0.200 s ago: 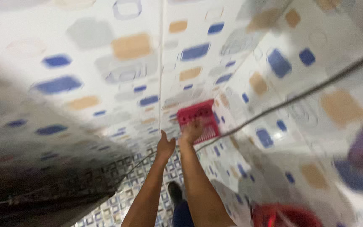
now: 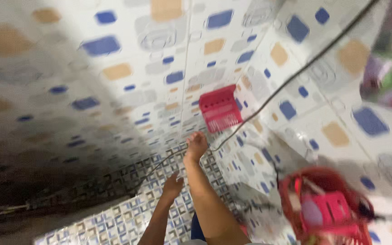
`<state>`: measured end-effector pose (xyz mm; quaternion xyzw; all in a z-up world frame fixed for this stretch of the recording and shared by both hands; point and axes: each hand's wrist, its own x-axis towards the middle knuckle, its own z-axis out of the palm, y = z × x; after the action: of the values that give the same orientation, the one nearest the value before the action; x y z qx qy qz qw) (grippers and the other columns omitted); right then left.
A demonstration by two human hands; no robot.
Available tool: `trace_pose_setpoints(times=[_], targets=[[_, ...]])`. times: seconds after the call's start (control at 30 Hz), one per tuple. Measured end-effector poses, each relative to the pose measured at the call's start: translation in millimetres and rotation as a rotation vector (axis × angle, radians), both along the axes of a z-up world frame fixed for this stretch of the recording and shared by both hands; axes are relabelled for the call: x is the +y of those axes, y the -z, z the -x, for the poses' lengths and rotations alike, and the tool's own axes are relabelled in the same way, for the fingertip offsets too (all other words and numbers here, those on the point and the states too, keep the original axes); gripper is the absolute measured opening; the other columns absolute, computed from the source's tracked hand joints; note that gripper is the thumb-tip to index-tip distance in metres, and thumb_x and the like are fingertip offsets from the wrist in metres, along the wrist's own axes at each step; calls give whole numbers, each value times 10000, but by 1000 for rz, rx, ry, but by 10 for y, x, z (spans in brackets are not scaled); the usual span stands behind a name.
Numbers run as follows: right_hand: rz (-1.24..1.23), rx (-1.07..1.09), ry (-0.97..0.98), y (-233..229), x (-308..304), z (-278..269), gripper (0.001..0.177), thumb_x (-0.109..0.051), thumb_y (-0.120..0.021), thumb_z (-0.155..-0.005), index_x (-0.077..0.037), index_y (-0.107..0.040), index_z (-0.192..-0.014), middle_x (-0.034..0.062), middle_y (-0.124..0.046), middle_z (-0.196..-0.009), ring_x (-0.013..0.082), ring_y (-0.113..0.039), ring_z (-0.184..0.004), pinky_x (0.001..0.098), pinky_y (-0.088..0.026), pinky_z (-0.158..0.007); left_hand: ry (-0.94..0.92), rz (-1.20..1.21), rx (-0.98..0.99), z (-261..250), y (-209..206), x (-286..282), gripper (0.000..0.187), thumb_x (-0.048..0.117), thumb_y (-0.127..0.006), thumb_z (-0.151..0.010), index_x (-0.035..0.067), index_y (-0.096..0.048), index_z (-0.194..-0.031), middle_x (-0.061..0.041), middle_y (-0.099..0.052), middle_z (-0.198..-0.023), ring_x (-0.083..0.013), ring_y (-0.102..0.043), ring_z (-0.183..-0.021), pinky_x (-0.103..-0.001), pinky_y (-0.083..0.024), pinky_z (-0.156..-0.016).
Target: The person is sorting and organizing various bathroom items, including bar soap and toothbrushes, by moving them between a red plastic basket and wall-mounted shelves, and using scissors to trim a small pink object.
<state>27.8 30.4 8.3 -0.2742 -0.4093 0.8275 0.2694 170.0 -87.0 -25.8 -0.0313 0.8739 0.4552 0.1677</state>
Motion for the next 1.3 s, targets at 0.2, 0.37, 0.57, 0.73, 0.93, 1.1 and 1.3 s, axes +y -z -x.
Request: trace_pose_setpoints(times=[0.2,0.37,0.57,0.73,0.93,1.1,1.3], targets=[[268,-329,-277,13,-793,-1792,243,-207,-577,-956,-102,-629,-1168,8,-630,-823,143,-603,-690,293,-472,-585,36,-78,-126,-1488,-104,-964,546,312,-631,-926,77,-569,-1415,-186,-619,-1420,-318,-581,-1333,-378,-443,-1101],[-43,-520,-703,-262,-893,-2854,304,-173,-653,-926,-66,-652,-1211,109,-753,-950,169,-706,-762,306,-596,-660,-1,-156,-134,-1887,-272,-1398,552,288,-622,-949,51,-538,-1440,-185,-632,-1416,-301,-598,-1323,-365,-462,-1084],[-424,-313,-1185,-340,-193,-3553,368,-159,-718,-958,5,-638,-1277,120,-731,-1061,169,-706,-920,308,-590,-774,-42,-248,-148,-1930,-552,-1344,562,279,-620,-937,79,-531,-1454,-162,-669,-1370,-276,-678,-1239,-363,-517,-1019],[-806,-247,-1167,-574,540,-3821,368,-124,-690,-958,19,-638,-1293,77,-748,-1157,145,-716,-1065,304,-575,-935,76,-111,-124,-1905,-947,-1003,512,305,-610,-974,110,-560,-1444,-122,-695,-1353,-256,-668,-1239,-345,-500,-1033],[-669,-216,-1085,-2233,1193,-4158,403,-121,-635,-999,-3,-586,-1382,126,-695,-1253,148,-667,-1124,319,-544,-996,210,-309,-44,-1826,-1581,-199,475,232,-590,-979,100,-557,-1434,-115,-676,-1367,-245,-673,-1233,-344,-515,-1011],[-639,-109,-972,-3449,1803,-4545,413,-136,-603,-1000,-11,-568,-1392,118,-697,-1274,171,-664,-1156,358,-532,-1032,403,-448,128,-1866,-2202,435,438,146,-565,-999,65,-556,-1430,-136,-684,-1372,-240,-669,-1246,-331,-523,-1010],[-879,-377,-173,-3712,2579,-4750,331,-110,-644,-987,10,-705,-1289,119,-728,-1042,173,-615,-851,325,-480,-739,466,-471,121,-2008,-2715,803,422,105,-573,-1002,62,-572,-1422,-127,-712,-1331,-208,-694,-1221,-313,-548,-982]])
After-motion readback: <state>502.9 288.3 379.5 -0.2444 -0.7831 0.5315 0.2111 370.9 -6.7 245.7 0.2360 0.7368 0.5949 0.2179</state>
